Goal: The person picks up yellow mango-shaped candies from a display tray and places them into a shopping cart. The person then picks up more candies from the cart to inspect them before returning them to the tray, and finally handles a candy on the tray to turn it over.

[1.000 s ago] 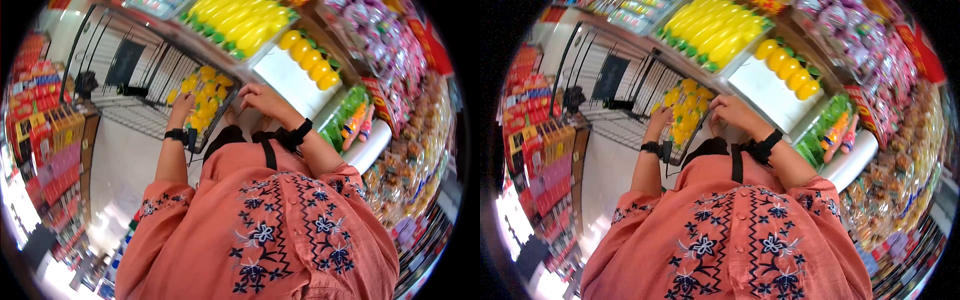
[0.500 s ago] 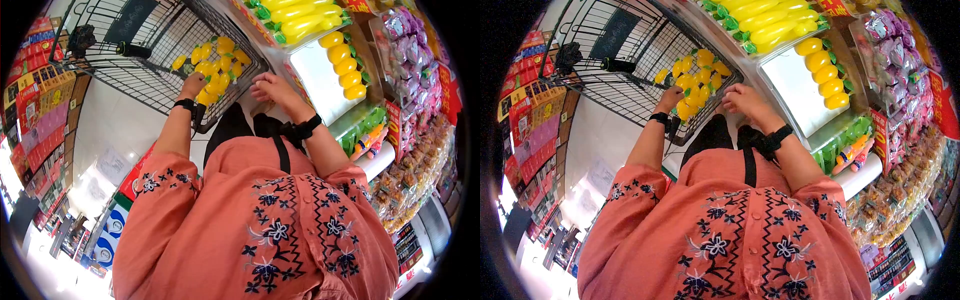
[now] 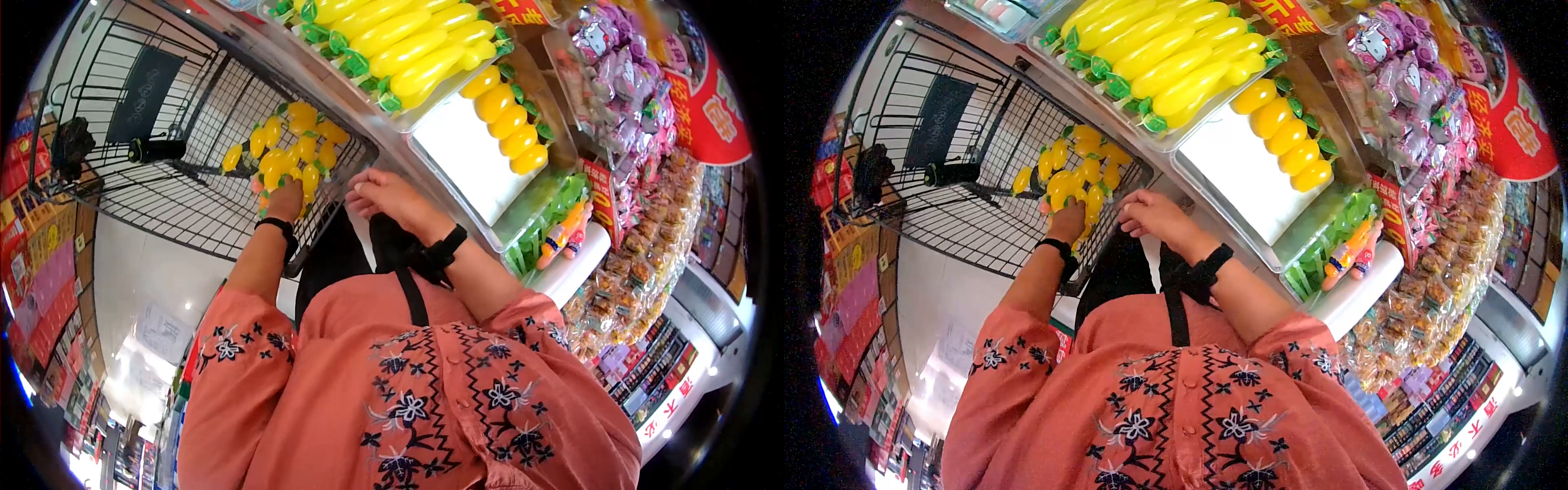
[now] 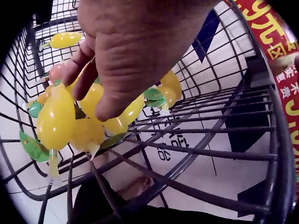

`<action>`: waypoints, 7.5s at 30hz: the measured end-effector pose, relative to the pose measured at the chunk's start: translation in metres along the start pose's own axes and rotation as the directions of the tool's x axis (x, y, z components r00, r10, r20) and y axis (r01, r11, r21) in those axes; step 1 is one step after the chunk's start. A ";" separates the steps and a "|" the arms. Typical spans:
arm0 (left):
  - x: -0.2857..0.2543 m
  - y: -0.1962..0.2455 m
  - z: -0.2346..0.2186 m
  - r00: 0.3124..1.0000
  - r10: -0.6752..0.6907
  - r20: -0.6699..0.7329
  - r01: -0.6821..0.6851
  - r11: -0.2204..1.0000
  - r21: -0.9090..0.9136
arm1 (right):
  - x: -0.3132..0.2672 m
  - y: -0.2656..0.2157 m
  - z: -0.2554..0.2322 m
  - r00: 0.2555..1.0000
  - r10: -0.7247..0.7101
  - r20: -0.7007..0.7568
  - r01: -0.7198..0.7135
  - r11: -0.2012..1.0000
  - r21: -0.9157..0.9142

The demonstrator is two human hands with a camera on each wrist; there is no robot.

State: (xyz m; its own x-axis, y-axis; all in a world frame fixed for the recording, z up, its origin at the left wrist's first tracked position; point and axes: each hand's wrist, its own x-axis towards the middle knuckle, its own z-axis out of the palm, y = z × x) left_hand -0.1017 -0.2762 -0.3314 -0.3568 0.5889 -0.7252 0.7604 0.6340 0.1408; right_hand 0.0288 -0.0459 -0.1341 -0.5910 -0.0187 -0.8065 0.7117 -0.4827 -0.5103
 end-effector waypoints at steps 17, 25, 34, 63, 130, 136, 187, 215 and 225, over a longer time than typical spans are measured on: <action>0.015 -0.001 0.003 0.997 0.072 0.036 -0.078 0.978 0.194 | -0.003 0.027 -0.012 1.000 -0.020 -0.023 0.022 0.993 0.112; 0.012 0.010 -0.009 0.997 0.023 0.077 -0.038 0.980 0.198 | -0.010 0.024 -0.014 0.999 -0.021 -0.047 0.025 0.996 0.087; -0.037 0.000 -0.089 0.992 -0.126 -0.018 0.116 0.956 -0.269 | -0.033 -0.008 -0.004 0.990 -0.107 0.091 0.103 0.994 0.047; -0.174 0.214 -0.367 0.585 0.268 -0.765 -0.690 0.660 -0.297 | -0.144 -0.044 -0.112 0.767 -0.616 -0.182 0.596 0.577 0.558; 0.015 0.275 -0.246 0.627 0.365 -0.688 -0.581 0.808 -0.100 | -0.033 -0.010 -0.144 0.700 -0.450 -0.555 0.699 0.593 0.400; 0.010 0.281 -0.249 0.637 0.373 -0.674 -0.595 0.794 -0.123 | -0.018 -0.004 -0.148 0.648 -0.435 -0.625 0.731 0.585 0.352; -0.009 0.335 -0.245 0.902 0.382 -0.199 -0.393 0.540 -0.745 | -0.128 0.027 -0.143 0.635 -0.394 -0.664 0.686 0.682 0.253; -0.006 0.377 -0.217 0.890 0.427 -0.161 -0.432 0.675 -0.598 | -0.112 0.067 -0.168 0.600 -0.225 -0.768 0.653 0.692 0.307; -0.007 0.377 -0.217 0.889 0.428 -0.165 -0.437 0.683 -0.586 | -0.117 0.064 -0.162 0.575 -0.196 -0.794 0.632 0.723 0.278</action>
State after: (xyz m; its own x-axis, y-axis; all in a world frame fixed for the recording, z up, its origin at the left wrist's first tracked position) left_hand 0.0697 0.0671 -0.1269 -0.0813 0.8773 -0.4730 0.3572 0.4687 0.8079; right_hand 0.2045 0.0670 -0.1206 -0.1777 0.7795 -0.6007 0.0359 -0.6049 -0.7955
